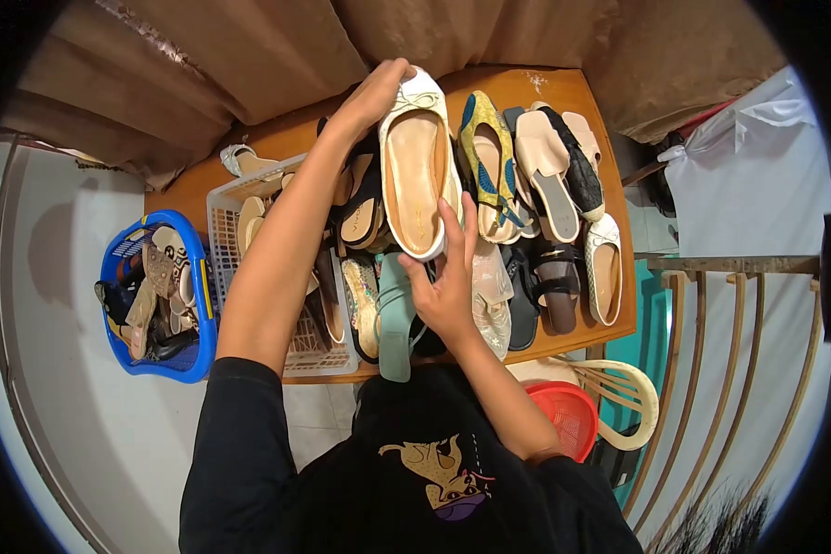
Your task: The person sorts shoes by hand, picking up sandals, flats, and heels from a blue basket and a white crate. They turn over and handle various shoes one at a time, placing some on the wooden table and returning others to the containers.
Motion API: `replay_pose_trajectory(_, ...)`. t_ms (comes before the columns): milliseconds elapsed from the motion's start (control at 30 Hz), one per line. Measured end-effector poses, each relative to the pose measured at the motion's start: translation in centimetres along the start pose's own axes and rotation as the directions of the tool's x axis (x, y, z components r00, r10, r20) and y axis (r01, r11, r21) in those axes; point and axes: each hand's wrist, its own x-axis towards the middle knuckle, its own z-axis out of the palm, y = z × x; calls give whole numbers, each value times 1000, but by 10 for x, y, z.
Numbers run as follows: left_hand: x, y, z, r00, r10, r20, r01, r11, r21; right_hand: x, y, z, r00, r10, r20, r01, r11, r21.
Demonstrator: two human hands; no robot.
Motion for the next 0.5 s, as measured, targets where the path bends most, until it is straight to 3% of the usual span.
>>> replay_pose_trajectory(33,8,-8,0,989,120,-90,-113,990,80,5,2,1,1000,-4,3,4,999,-48)
replay_pose_trajectory(100,17,-12,-1,995,92,-41,-89,995,52,13,0,2,999,47,8,-47,996,-78)
replay_pose_trajectory(167,17,-2,5,981,169,-98,-157,980,121,23,0,4,1000,-26,-14,23,984,-174)
replay_pose_trajectory(200,32,-15,6,936,316,-153,-263,920,290,23,5,8,999,-29,-33,23,986,-164)
replay_pose_trajectory(233,31,-19,11,938,310,-155,-256,921,292,20,14,9,999,-23,-30,18,987,-159)
replay_pose_trajectory(267,29,-23,18,949,289,-123,-212,878,430,14,25,10,999,-7,35,17,957,-291)
replay_pose_trajectory(300,29,-26,23,960,263,-95,-168,813,558,10,31,11,995,16,100,28,909,-417)
replay_pose_trajectory(333,26,-23,28,953,303,7,-218,668,711,7,32,12,994,60,91,-18,916,-401)
replay_pose_trajectory(367,19,-23,36,995,75,-72,-10,761,649,4,33,13,993,63,95,-20,917,-398)
replay_pose_trajectory(433,22,-40,38,994,99,-42,-39,699,714,0,36,10,994,34,105,21,876,-482)
replay_pose_trajectory(500,18,-49,38,987,148,-62,-68,738,672,3,35,5,996,-5,87,45,882,-469)
